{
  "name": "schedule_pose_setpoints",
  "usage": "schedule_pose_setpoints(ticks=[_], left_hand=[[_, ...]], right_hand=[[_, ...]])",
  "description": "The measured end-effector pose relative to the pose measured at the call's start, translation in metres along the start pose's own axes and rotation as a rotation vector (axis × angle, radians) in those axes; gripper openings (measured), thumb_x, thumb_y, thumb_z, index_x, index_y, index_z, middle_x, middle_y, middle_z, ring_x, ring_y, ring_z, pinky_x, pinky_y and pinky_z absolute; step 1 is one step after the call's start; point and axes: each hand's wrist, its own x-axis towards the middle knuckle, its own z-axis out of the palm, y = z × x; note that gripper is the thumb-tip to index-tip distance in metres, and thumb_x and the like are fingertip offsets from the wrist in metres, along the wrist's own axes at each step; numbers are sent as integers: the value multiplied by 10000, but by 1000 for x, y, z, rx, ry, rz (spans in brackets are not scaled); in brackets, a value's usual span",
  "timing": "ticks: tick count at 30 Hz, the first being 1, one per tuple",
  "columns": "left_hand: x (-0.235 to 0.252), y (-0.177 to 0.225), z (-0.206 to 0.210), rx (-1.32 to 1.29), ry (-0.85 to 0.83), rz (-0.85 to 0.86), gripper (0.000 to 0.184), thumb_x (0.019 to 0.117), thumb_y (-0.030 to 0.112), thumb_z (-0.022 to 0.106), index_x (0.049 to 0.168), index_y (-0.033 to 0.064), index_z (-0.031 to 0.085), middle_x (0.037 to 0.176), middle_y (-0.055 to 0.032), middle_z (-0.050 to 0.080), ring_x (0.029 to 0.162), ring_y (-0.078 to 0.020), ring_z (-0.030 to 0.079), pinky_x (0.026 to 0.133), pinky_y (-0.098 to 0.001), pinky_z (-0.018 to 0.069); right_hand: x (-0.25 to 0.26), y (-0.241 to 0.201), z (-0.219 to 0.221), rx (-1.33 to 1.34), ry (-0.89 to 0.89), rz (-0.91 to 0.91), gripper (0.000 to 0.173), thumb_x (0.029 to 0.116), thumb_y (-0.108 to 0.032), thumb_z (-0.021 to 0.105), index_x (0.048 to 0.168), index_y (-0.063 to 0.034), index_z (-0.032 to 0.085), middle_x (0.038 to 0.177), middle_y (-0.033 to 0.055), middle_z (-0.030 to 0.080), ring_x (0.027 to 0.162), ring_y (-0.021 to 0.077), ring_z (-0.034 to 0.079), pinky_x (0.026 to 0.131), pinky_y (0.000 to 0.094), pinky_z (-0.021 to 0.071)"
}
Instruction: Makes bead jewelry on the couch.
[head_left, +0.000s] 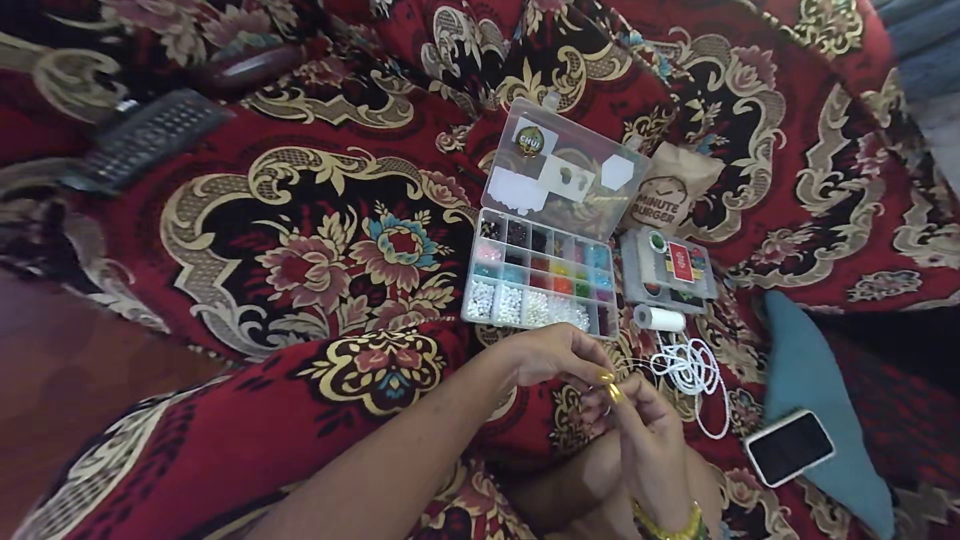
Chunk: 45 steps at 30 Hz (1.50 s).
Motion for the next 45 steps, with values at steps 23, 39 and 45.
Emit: schedule_pose_setpoints(ticks=[23, 39, 45], left_hand=[[3, -3, -2, 97, 84, 124, 49, 945, 40, 659, 977, 53, 694, 874, 50, 681, 755, -21, 641, 731, -209, 552], [-2, 8, -1, 179, 119, 152, 31, 953, 29, 666, 973, 33, 689, 871, 46, 686, 767, -13, 648, 745, -208, 559], [-20, 35, -18, 794, 461, 84, 238, 1019, 192, 624, 1094, -11, 723, 1038, -144, 712, 932, -228, 673, 892, -429, 534]], right_hand=[[2, 6, -4, 9, 14, 49, 155, 1002, -67, 531, 1088, -68, 661, 948, 75, 758, 728, 139, 742, 613, 264, 627], [4, 10, -3, -49, 38, 14, 140, 1008, -103, 586, 1020, -88, 724, 742, -41, 688, 590, 17, 634, 571, 176, 565], [4, 9, -6, -71, 23, -3, 163, 1033, -131, 566, 1026, -91, 724, 839, 14, 750, 687, 51, 697, 581, 185, 575]])
